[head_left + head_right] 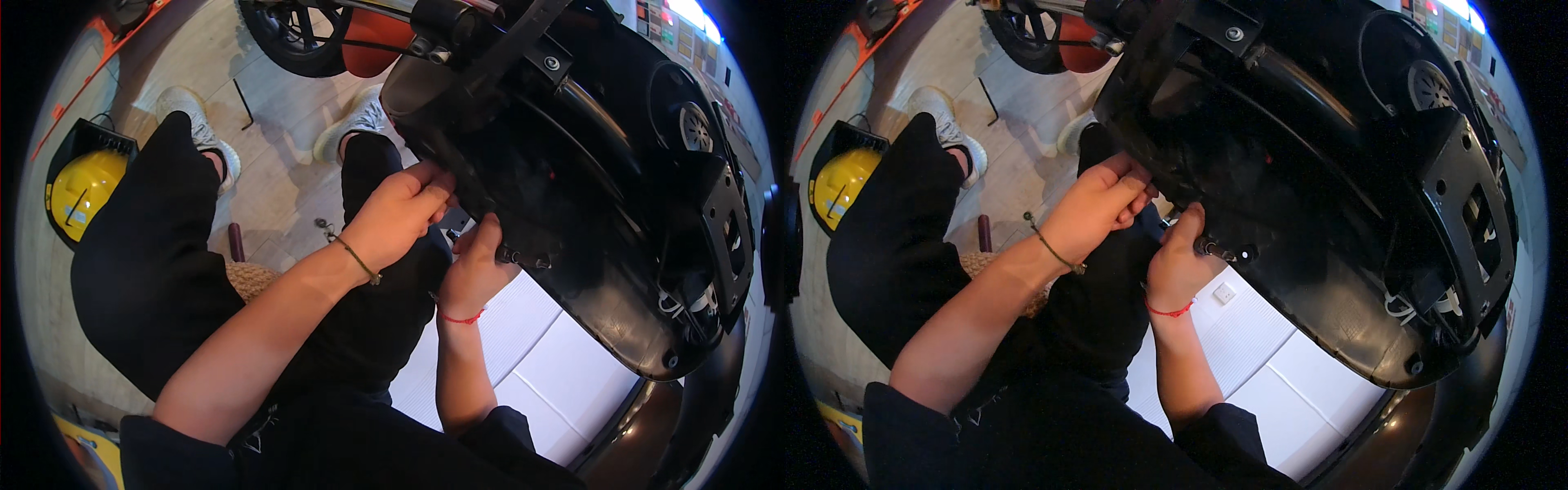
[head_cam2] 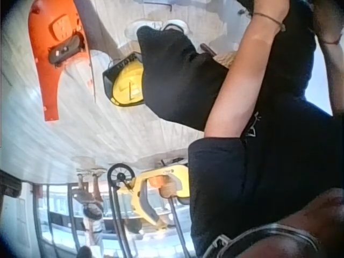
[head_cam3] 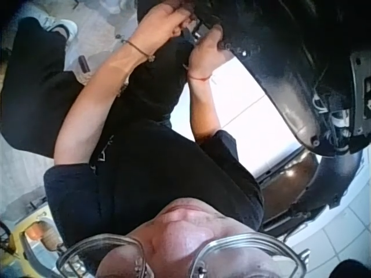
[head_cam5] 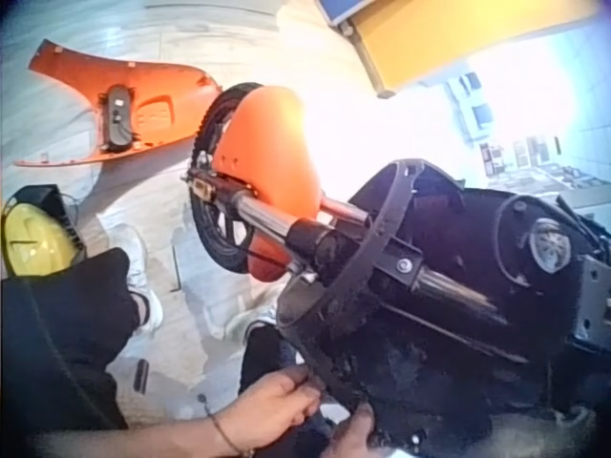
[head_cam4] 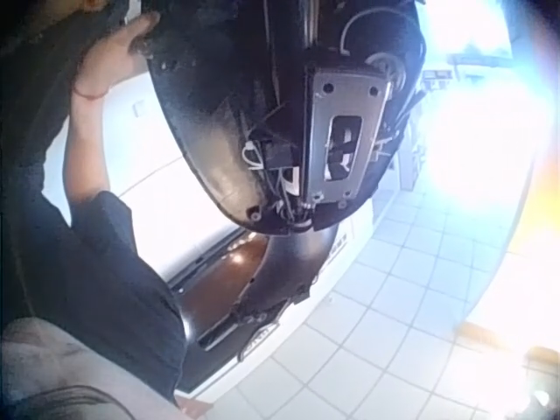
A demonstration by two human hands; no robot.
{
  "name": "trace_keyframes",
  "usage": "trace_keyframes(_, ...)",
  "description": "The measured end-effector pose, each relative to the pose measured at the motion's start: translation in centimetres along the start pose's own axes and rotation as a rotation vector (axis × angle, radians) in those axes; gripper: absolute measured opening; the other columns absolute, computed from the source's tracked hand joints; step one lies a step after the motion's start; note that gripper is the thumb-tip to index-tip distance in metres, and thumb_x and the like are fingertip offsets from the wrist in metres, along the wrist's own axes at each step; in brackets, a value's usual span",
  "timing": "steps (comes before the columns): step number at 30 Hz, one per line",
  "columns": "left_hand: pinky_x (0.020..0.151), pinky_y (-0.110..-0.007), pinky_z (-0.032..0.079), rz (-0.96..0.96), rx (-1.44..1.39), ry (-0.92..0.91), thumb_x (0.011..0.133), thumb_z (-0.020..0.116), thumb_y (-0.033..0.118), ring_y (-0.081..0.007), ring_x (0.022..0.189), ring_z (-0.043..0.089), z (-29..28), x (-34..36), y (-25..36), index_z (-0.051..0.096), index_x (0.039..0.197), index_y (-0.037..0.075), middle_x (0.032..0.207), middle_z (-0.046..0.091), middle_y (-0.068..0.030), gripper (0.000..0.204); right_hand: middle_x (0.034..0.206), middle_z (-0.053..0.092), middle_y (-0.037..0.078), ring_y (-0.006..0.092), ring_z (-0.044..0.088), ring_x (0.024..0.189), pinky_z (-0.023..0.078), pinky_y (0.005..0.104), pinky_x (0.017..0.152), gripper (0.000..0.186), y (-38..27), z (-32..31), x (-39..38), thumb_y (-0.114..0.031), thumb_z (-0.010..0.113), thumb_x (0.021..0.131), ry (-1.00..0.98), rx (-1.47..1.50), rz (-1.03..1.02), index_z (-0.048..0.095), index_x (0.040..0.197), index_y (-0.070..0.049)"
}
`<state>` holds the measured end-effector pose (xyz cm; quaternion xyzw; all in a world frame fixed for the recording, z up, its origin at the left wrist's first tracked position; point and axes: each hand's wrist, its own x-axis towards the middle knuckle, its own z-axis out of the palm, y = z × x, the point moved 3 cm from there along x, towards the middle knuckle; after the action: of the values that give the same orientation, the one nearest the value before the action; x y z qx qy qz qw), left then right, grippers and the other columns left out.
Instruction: The recorder is disassembling and assembling various plastic panels and screws on a scooter using manual tools.
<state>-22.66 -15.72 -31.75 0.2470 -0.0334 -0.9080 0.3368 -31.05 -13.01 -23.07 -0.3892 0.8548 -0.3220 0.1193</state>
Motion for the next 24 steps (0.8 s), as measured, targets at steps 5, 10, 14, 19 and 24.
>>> trace_keyframes(5,0.048,-0.016,0.029,-0.016,-0.192,-0.084,0.098,0.046,0.021,-0.0017,0.056,0.034,0.6,-0.1,-0.3,0.051,0.098,0.007,0.072,0.044,0.0025,0.015,0.054,0.048,0.002,0.0083,0.045,0.046,0.033,0.0237,0.045,0.019,-0.2,0.2,-0.1,-0.012,0.051,0.090,-0.007,-0.082,-0.067,0.055,0.075,-0.001)
trace_keyframes(10,0.048,-0.017,0.029,0.008,-0.214,-0.029,0.099,0.044,0.022,-0.0028,0.056,0.033,1.4,-0.2,-0.7,0.049,0.100,0.008,0.072,0.043,0.0014,0.015,0.053,0.048,0.002,0.0087,0.043,0.045,0.033,0.0240,0.045,0.022,-0.3,0.4,-0.1,-0.011,0.050,0.090,0.025,-0.093,-0.053,0.054,0.070,-0.001)
trace_keyframes(14,0.047,-0.018,0.030,0.022,-0.282,-0.073,0.100,0.041,0.021,-0.0035,0.056,0.032,1.6,0.0,-1.0,0.047,0.100,0.010,0.069,0.040,0.0012,0.013,0.052,0.047,0.002,0.0086,0.042,0.045,0.031,0.0245,0.043,0.024,0.0,0.2,0.0,-0.011,0.051,0.089,0.006,-0.040,-0.069,0.053,0.067,-0.001)
trace_keyframes(19,0.047,-0.018,0.029,0.060,-0.190,-0.052,0.099,0.042,0.022,-0.0031,0.055,0.033,1.5,0.0,-0.6,0.048,0.095,0.009,0.068,0.041,0.0030,0.014,0.065,0.058,0.004,0.0115,0.051,0.051,0.038,0.0252,0.048,0.013,0.1,-0.5,-0.3,-0.009,0.060,0.088,-0.093,0.130,0.058,0.060,0.080,0.001)
trace_keyframes(24,0.047,-0.018,0.029,0.058,-0.164,-0.017,0.098,0.044,0.022,-0.0027,0.055,0.035,1.5,-0.1,-0.9,0.051,0.095,0.008,0.067,0.043,0.0045,0.016,0.083,0.065,0.006,0.0112,0.059,0.068,0.046,0.0232,0.061,0.012,-1.3,0.2,-0.4,-0.008,0.064,0.086,-0.110,0.214,0.050,0.062,0.091,0.003)
